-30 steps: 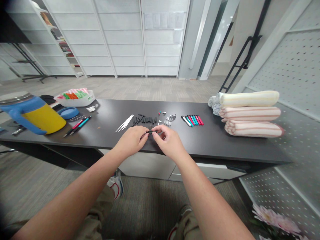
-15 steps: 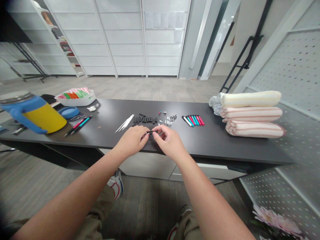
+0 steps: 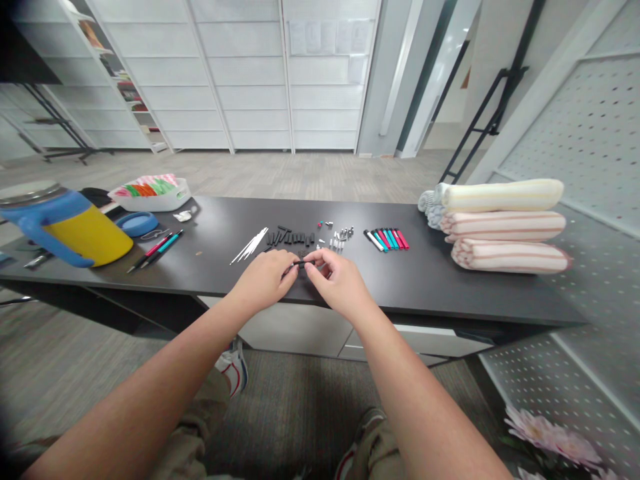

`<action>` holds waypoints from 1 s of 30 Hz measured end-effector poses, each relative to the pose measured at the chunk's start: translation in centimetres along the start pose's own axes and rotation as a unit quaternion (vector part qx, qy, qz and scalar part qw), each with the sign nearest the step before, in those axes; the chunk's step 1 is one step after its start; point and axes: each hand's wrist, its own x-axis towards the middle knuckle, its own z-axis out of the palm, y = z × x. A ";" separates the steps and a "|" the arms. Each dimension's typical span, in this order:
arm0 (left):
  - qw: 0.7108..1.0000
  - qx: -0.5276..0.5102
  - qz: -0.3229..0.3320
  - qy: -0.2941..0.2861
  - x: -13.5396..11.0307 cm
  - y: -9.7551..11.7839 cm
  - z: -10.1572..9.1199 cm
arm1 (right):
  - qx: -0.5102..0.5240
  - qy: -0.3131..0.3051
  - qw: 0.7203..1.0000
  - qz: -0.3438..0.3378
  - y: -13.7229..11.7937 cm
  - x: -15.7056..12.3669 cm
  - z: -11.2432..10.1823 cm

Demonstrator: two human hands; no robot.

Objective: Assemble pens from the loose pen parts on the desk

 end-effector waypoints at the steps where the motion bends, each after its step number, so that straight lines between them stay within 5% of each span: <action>1: 1.000 0.001 0.000 0.000 0.0 0.0 0.0 | 0.001 -0.001 1.000 0.000 0.0 0.0 0.0; 30: 1.000 0.008 -0.003 -0.006 -0.1 -0.1 0.1 | -0.003 -0.017 1.000 -0.005 -0.3 -0.1 0.1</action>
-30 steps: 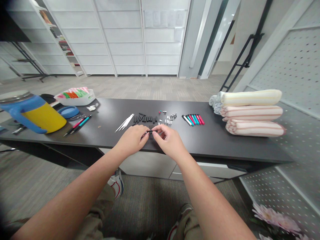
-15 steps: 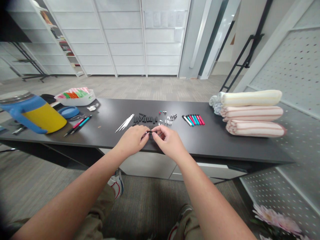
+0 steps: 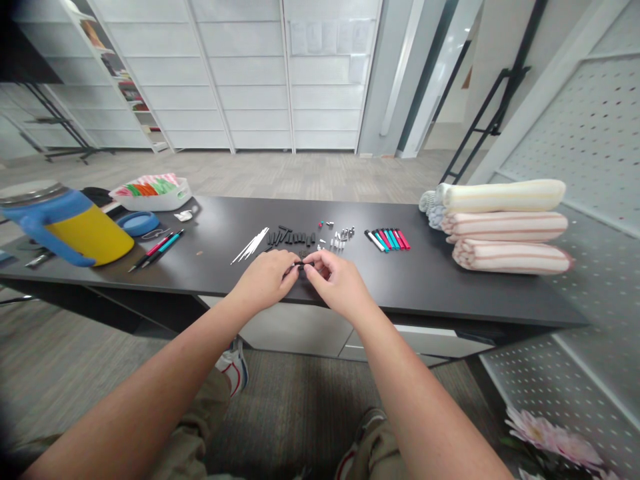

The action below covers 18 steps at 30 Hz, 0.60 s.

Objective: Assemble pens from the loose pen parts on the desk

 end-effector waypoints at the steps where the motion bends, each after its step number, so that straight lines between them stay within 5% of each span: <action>1: 1.000 0.000 0.000 0.001 0.0 0.0 0.0 | 0.000 0.000 1.000 -0.001 0.0 0.0 0.0; 18: 1.000 0.005 0.001 0.001 0.0 0.0 0.1 | -0.010 -0.003 1.000 -0.001 0.1 0.0 0.0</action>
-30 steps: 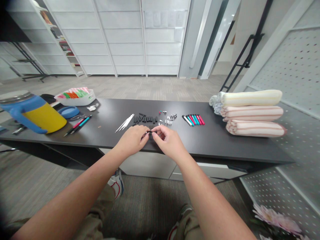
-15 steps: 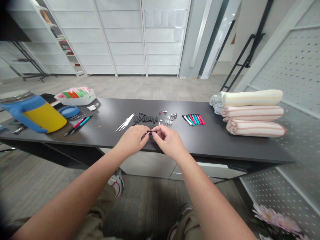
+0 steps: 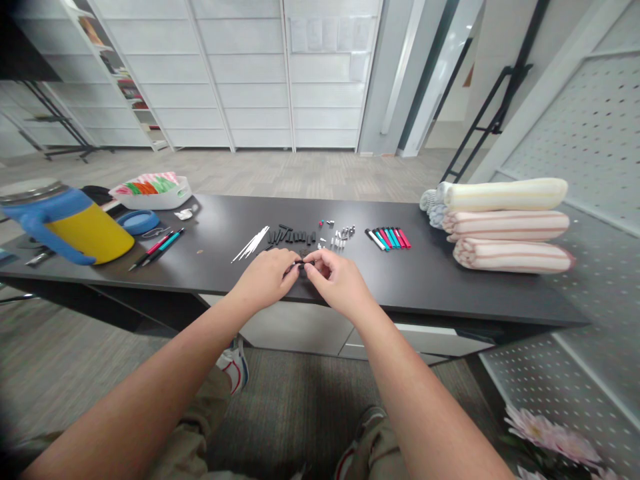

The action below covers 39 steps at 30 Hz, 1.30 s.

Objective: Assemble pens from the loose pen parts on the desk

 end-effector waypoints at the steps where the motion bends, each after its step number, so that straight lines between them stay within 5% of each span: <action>1: 1.000 0.000 -0.001 -0.001 0.0 0.0 0.0 | -0.001 0.000 1.000 -0.001 0.0 0.0 0.0; 21: 1.000 -0.004 0.000 0.002 0.0 0.0 0.0 | 0.004 0.022 1.000 0.000 0.2 0.1 -0.1; 32: 1.000 -0.024 -0.003 0.014 0.0 -0.2 0.2 | 0.042 0.113 0.991 0.061 1.2 0.3 -0.3; 39: 0.999 -0.043 -0.010 0.016 0.0 -0.4 0.1 | 0.058 0.100 0.991 0.073 1.3 0.4 -0.4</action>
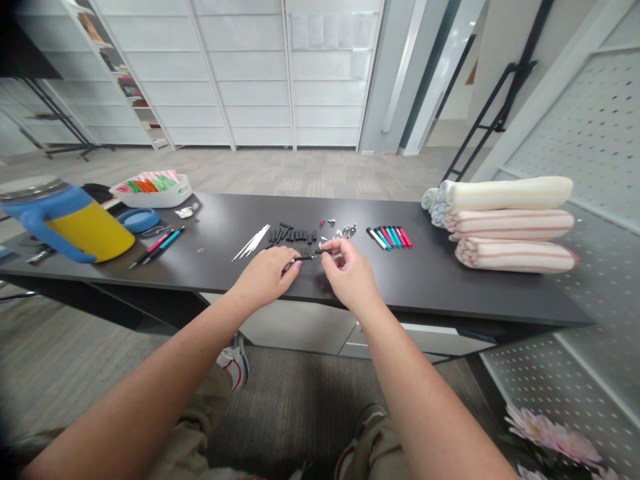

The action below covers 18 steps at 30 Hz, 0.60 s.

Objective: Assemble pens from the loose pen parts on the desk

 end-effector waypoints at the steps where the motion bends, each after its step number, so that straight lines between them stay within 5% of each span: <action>1: 1.000 -0.002 -0.001 0.000 0.0 0.0 0.0 | 0.004 0.000 1.000 0.005 -0.1 0.0 0.0; 18: 1.000 -0.024 0.011 0.015 0.0 -0.2 0.1 | -0.018 -0.018 0.999 0.024 -0.9 -0.1 0.0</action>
